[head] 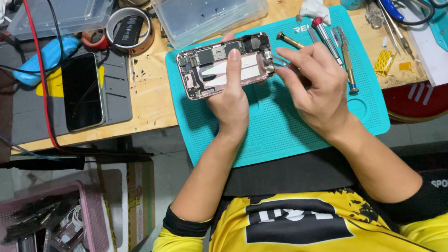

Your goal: The person repairs a disassembled smartphone at a workbench. They unscrew components with a screwdriver, pry at the phone's internals, lift and reposition internal parts with tweezers, and hold the phone chassis up to work on its edge and interior.

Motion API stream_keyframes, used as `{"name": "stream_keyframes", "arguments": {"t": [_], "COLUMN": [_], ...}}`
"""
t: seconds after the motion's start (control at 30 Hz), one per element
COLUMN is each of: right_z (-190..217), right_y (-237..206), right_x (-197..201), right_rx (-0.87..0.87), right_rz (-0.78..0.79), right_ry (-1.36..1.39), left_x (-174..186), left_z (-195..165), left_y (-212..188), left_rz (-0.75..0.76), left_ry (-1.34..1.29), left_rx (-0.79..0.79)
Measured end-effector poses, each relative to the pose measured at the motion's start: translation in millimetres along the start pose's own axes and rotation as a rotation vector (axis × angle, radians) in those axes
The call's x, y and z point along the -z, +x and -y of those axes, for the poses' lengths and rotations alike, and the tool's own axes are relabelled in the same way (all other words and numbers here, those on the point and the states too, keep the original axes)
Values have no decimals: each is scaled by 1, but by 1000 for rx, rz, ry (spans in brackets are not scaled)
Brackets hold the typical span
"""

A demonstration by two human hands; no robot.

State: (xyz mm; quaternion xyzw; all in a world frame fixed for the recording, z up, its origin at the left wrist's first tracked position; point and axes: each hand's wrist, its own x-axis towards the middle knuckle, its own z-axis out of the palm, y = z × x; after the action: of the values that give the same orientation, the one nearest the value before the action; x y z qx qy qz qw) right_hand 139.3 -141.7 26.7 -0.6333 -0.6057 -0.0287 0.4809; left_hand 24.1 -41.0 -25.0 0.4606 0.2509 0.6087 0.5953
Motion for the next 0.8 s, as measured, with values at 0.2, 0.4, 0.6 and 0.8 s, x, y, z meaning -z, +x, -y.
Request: {"name": "stream_keyframes", "arguments": {"t": [0.2,0.4,0.6,0.8], "right_z": [3,1,2,1], "right_y": [2,2,-3,4], "right_x": [-1,-5,-7,-1], "right_rx": [58,132,123,37], "right_rz": [47,-2,-45,-11], "right_ry": [-44,-91,-59,28], "left_x": [-2,-3,-2,-3], "left_z": [-6,-10,-16,-17], "left_y": [-2,-3,-4,-3], "left_rz": [6,25,12,26], "left_ry": [-24,3,0,26], "left_rx": [22,5,30,-13]}}
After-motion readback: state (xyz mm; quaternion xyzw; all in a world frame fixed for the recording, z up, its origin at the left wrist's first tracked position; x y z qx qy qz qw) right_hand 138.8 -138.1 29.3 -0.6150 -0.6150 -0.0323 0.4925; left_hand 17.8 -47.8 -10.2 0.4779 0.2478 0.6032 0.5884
